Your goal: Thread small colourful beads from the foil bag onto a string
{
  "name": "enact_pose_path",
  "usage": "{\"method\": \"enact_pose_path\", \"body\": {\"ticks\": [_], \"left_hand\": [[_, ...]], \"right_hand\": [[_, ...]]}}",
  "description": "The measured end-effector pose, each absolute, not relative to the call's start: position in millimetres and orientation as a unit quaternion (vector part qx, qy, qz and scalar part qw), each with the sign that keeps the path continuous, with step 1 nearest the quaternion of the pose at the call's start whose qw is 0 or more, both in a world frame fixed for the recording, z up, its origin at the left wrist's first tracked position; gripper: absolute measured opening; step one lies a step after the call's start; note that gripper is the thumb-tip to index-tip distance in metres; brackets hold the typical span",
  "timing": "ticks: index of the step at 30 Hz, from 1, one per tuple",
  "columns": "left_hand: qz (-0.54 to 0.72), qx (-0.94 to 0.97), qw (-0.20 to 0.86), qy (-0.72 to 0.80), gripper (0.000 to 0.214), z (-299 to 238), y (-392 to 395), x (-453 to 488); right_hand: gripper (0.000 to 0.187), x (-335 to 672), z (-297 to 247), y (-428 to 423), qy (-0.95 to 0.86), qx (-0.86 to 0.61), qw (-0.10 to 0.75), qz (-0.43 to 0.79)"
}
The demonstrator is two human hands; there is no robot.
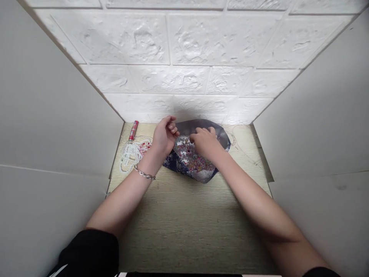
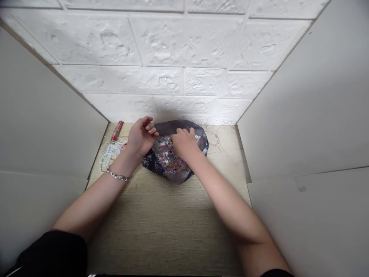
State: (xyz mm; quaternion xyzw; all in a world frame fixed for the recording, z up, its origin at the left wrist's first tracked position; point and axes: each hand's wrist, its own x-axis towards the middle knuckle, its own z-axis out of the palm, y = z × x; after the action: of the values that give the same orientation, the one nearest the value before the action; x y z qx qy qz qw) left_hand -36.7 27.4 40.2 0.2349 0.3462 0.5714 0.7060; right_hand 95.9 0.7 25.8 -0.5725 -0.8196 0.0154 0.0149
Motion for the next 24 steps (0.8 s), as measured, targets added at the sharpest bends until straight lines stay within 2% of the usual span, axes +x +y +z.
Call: {"method": "enact_pose_path", "body": {"ticks": [5,11,18,21,24], "left_hand": [[0.568,0.246,0.706,0.345,0.01,41.6,24.0,-33.9],[0.572,0.238,0.709,0.338,0.01,41.2,25.8,-35.5],[0.572,0.235,0.709,0.339,0.008,41.1,26.8,-36.9],[0.565,0.238,0.711,0.344,0.009,42.9,25.9,-36.8],[0.549,0.243,0.718,0.352,0.009,46.0,23.9,-36.5]], "right_hand": [[0.04,80.4,11.5,1.0,-0.838,-0.544,0.047,0.018],[0.038,74.5,1.3,3.2,-0.833,-0.55,0.06,0.014],[0.028,89.4,18.5,6.1,-0.818,-0.574,0.033,0.011],[0.029,100.2,31.3,8.5,-0.817,-0.571,0.019,0.082],[0.028,106.5,43.9,8.0,-0.82,-0.526,0.022,0.224]]}}
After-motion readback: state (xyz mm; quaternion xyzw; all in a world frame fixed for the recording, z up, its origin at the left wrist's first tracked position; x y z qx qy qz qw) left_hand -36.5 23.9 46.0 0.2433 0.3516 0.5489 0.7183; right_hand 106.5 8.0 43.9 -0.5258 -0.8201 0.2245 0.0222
